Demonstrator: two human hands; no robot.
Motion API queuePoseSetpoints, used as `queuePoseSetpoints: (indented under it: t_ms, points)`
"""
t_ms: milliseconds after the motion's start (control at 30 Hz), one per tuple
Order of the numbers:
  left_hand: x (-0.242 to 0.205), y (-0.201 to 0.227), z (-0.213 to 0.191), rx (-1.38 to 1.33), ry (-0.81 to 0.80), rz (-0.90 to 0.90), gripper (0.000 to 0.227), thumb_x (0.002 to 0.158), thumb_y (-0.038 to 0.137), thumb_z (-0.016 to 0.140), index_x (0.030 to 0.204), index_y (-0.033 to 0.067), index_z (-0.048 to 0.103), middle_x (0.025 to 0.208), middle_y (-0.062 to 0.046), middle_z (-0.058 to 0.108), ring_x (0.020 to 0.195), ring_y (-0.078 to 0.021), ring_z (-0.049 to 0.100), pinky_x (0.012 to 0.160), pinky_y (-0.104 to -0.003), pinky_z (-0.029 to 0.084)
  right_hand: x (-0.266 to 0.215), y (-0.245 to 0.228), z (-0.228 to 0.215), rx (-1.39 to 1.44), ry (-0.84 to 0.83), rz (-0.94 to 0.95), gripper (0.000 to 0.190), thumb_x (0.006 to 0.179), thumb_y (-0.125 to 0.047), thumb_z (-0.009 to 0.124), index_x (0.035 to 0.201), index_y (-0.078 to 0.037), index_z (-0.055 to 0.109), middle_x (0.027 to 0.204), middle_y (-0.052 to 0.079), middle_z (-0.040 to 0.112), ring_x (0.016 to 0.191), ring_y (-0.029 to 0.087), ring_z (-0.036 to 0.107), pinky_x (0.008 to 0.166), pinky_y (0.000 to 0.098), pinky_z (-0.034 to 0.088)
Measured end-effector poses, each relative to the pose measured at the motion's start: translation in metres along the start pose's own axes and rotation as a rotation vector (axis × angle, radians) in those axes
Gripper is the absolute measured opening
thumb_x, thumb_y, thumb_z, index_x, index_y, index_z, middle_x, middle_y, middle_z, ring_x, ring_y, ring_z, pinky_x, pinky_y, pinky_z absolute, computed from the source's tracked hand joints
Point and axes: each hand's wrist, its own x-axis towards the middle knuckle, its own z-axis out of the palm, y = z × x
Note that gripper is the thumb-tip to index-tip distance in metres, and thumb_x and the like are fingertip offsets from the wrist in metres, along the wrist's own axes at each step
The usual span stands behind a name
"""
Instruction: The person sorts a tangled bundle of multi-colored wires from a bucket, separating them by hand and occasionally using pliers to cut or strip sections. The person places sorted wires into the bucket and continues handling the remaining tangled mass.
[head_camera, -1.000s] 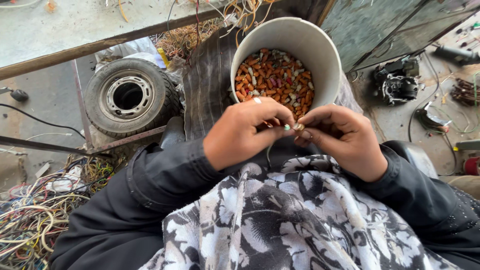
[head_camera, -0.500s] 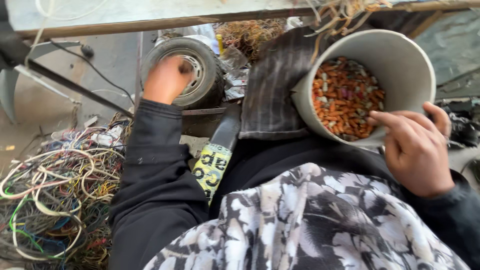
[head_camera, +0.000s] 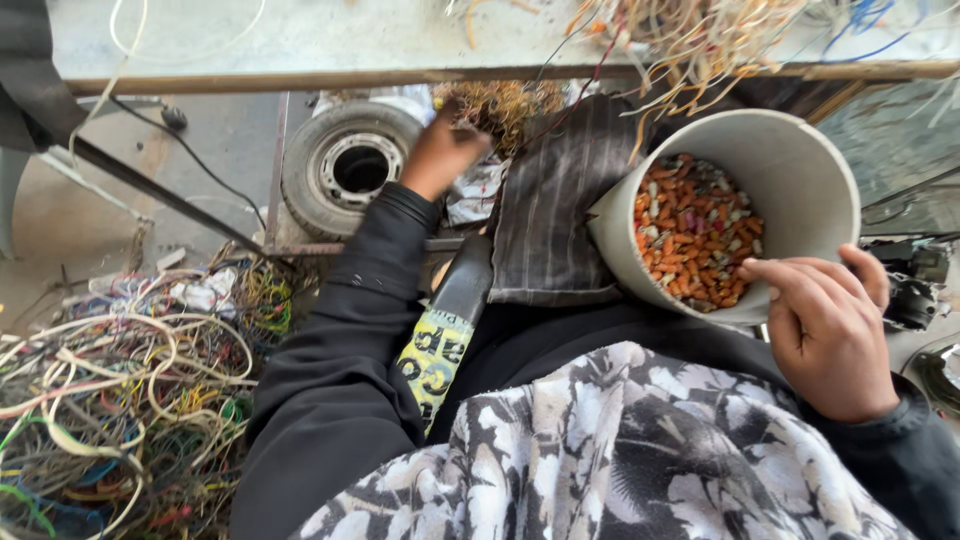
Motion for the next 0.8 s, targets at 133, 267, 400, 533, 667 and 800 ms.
queuePoseSetpoints:
  t_ms: [133,267,400,533,667,800]
  points:
    - [-0.022,0.056,0.03,0.137,-0.223,0.179,0.057,0.091,0.038,0.074,0.138,0.0071,0.06,0.141,-0.02,0.063,0.133,-0.0328,0.058,0.11,-0.042,0.044,0.003,0.014,-0.018,0.155,0.149,0.015,0.028,0.098,-0.003,0.066,0.126,-0.006,0.065,0.13,0.012,0.069,0.119,0.028,0.061,0.109,0.0395,0.045]
    - [-0.036,0.08,0.032,0.045,-0.292,0.242,0.052,0.093,0.034,0.073,0.131,0.002,0.058,0.127,-0.02,0.065,0.118,-0.0325,0.063,0.099,-0.041,0.048,-0.011,0.054,-0.015,0.22,0.154,0.239,0.03,0.103,-0.006,0.067,0.132,-0.004,0.062,0.126,0.014,0.064,0.116,0.03,0.058,0.099,0.0359,0.048]
    - [-0.054,0.12,0.002,-0.284,-0.479,0.173,0.028,0.104,0.022,0.062,0.118,-0.0014,0.068,0.107,-0.01,0.073,0.101,-0.0195,0.069,0.092,-0.032,0.053,-0.022,0.1,0.012,-0.014,-0.054,0.267,0.044,0.096,-0.016,0.069,0.137,-0.001,0.061,0.125,0.02,0.064,0.114,0.038,0.06,0.101,0.0446,0.049]
    - [-0.083,0.178,-0.044,-0.754,-0.636,0.176,0.028,0.11,0.02,0.058,0.125,-0.0043,0.063,0.105,-0.005,0.07,0.094,-0.014,0.069,0.093,-0.031,0.057,-0.039,0.124,0.051,-0.057,-0.303,0.372,0.054,0.089,-0.027,0.068,0.136,-0.004,0.059,0.123,0.022,0.063,0.116,0.04,0.062,0.101,0.0466,0.051]
    - [-0.11,0.241,-0.073,-0.994,-0.621,0.173,0.044,0.115,0.025,0.057,0.148,-0.0028,0.054,0.097,-0.004,0.067,0.097,-0.0145,0.069,0.097,-0.033,0.057,-0.05,0.13,0.065,-0.157,-0.349,0.337,0.049,0.085,-0.028,0.071,0.129,-0.007,0.063,0.123,0.02,0.063,0.117,0.04,0.061,0.101,0.0452,0.051]
    - [-0.131,0.283,-0.055,-0.627,-0.66,0.347,0.053,0.115,0.033,0.051,0.155,-0.0019,0.045,0.121,-0.013,0.067,0.113,-0.0174,0.067,0.107,-0.036,0.054,-0.048,0.125,0.063,-0.187,-0.364,0.326,0.044,0.084,-0.029,0.072,0.122,-0.008,0.066,0.117,0.019,0.063,0.115,0.038,0.062,0.101,0.0447,0.052]
